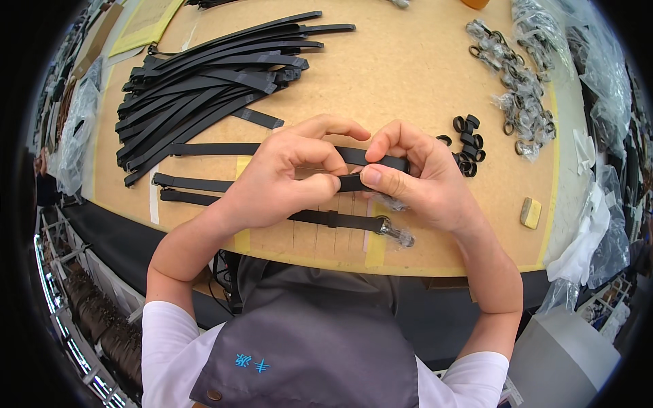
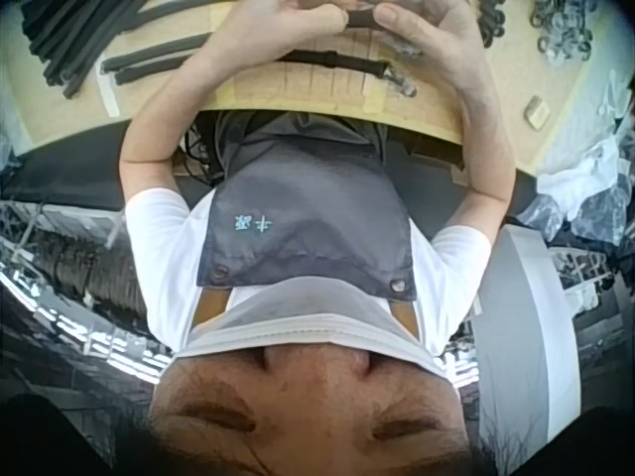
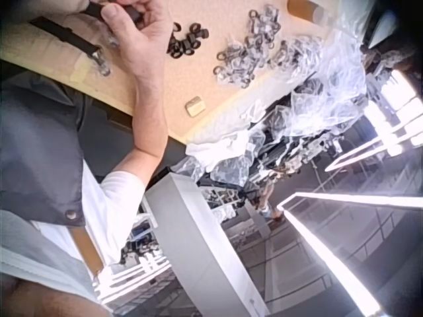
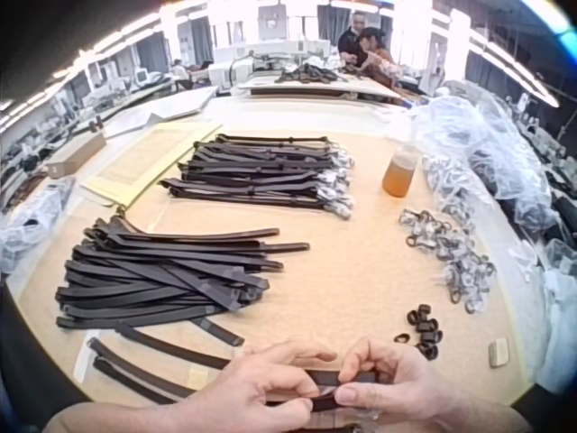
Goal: The person assembles black fabric straps by attaching small black plastic buckles and metal hardware. They repeatedly pick up a strap, slide a buckle onto it, and then attach a metal loop or clasp to the end. The finished straps are placed in a pile on the table.
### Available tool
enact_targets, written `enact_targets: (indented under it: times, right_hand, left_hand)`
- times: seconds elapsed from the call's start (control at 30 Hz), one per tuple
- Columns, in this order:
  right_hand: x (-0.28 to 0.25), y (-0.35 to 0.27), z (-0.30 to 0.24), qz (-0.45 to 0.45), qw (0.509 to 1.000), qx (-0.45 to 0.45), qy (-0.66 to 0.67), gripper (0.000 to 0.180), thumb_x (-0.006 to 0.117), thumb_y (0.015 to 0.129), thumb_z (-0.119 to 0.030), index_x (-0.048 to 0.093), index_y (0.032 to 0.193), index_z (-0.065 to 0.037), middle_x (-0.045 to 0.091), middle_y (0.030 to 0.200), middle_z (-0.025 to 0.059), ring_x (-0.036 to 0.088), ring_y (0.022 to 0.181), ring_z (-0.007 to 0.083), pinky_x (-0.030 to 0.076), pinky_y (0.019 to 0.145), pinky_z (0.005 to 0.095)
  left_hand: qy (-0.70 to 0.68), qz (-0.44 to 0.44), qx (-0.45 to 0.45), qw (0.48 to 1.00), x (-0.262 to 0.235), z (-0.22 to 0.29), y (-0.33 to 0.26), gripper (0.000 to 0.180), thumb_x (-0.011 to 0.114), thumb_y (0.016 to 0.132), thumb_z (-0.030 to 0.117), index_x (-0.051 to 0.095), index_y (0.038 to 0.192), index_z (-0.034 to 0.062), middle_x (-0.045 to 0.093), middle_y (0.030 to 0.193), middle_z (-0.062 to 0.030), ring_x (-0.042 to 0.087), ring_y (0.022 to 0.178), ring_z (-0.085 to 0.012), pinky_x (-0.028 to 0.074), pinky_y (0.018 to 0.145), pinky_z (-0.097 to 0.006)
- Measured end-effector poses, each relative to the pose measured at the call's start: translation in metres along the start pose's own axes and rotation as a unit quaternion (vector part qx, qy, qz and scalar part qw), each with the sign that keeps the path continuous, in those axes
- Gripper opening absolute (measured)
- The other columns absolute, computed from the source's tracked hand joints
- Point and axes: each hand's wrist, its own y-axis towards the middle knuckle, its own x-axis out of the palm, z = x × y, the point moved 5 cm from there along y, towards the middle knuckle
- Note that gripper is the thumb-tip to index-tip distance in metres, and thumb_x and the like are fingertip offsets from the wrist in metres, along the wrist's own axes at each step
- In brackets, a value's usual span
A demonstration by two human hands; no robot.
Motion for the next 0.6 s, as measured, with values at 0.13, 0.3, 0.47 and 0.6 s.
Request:
enact_targets:
  times: [0.13,0.3,0.47,0.6]
  right_hand:
    - [0.0031,0.001,-0.0008,-0.012,0.999,0.007,0.032,0.02,0.071,0.094,-0.009,0.055,0.106,-0.004,0.066,0.097,0.0029,0.065,0.086,0.0094,0.052,0.076,0.024]
    - [0.0015,0.0026,-0.0014,-0.035,0.998,-0.001,0.054,0.021,0.07,0.095,-0.009,0.054,0.107,-0.004,0.07,0.102,0.008,0.066,0.087,0.011,0.054,0.077,0.0256]
    - [0.0012,0.0025,0.0001,-0.023,0.999,-0.01,0.03,0.02,0.07,0.094,-0.008,0.054,0.106,-0.005,0.07,0.101,0.0071,0.064,0.088,0.0088,0.051,0.078,0.0239]
    - [0.0023,0.0012,0.0007,-0.005,1.0,-0.014,0.0,0.021,0.071,0.093,-0.009,0.055,0.106,-0.006,0.069,0.1,0.005,0.063,0.089,0.0068,0.049,0.077,0.022]
  left_hand:
    - [0.037,-0.008,0.034,0.999,-0.0056,0.0024,0.0021,0.014,0.055,0.08,0.003,0.067,0.079,-0.0041,0.066,0.124,-0.0183,0.064,0.107,-0.0224,0.049,0.091,-0.033]
    - [0.044,-0.015,0.046,0.998,-0.0086,0.0029,0.0006,0.014,0.056,0.077,0.004,0.067,0.08,-0.0042,0.064,0.126,-0.0197,0.063,0.112,-0.0241,0.049,0.095,-0.035]
    - [0.046,-0.024,0.017,0.999,-0.0057,0.0054,0.0002,0.012,0.059,0.072,0.002,0.066,0.078,-0.0044,0.062,0.128,-0.0205,0.062,0.117,-0.0262,0.048,0.102,-0.037]
    - [0.042,-0.018,0.014,0.999,-0.0028,0.0025,-0.0003,0.01,0.06,0.07,0.001,0.065,0.077,-0.0047,0.061,0.129,-0.02,0.064,0.115,-0.0255,0.05,0.1,-0.036]
